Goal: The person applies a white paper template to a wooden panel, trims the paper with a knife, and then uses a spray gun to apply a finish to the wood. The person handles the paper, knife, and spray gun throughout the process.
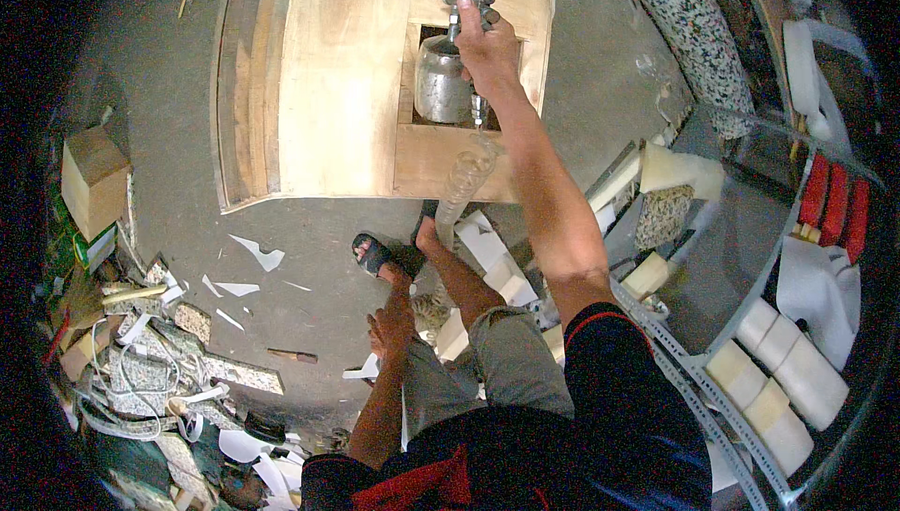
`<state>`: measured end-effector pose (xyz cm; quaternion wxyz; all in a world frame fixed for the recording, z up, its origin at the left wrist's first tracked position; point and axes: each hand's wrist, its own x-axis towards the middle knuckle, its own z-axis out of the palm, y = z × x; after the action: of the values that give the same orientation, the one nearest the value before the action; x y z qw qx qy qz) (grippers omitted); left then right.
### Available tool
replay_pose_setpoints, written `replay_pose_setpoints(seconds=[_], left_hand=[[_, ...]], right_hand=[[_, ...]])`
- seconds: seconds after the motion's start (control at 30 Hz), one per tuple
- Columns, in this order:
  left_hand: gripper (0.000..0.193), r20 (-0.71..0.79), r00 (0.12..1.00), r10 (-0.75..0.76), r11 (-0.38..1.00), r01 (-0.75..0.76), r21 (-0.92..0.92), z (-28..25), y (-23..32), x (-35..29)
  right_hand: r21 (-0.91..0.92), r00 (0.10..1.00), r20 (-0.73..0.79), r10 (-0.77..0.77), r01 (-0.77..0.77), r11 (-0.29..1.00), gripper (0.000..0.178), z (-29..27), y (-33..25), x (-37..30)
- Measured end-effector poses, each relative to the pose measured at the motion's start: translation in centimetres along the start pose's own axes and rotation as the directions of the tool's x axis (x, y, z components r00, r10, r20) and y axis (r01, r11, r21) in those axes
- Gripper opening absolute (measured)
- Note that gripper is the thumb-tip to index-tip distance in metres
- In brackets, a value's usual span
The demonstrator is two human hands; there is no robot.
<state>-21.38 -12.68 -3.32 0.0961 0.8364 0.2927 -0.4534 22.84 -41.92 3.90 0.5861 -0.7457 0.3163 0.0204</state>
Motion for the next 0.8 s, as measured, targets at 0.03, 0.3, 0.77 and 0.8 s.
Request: replay_pose_setpoints(seconds=[0.03,0.3,0.77,0.8], left_hand=[[0.070,-0.038,0.999,-0.001,1.000,0.001,-0.005,0.4,-0.2,0.0],[0.067,0.054,0.998,0.034,0.999,-0.034,-0.001,0.2,-1.5,0.0],[0.078,0.069,0.997,0.020,1.000,-0.021,0.012,1.3,-2.3,-0.1],[0.080,0.063,0.998,0.028,0.999,-0.030,0.032,1.6,-2.3,-0.3]], right_hand=[[-0.006,1.000,-0.022,0.011,-0.011,1.000,0.057,-0.2,0.2,0.1],[-0.278,0.982,-0.139,-0.128,0.085,0.957,0.056,-0.6,0.4,0.9],[-0.447,0.947,-0.022,-0.320,0.277,0.851,0.055,-3.5,0.5,0.4],[-0.471,0.954,0.023,-0.298,0.273,0.839,0.054,-3.9,0.7,0.1]])
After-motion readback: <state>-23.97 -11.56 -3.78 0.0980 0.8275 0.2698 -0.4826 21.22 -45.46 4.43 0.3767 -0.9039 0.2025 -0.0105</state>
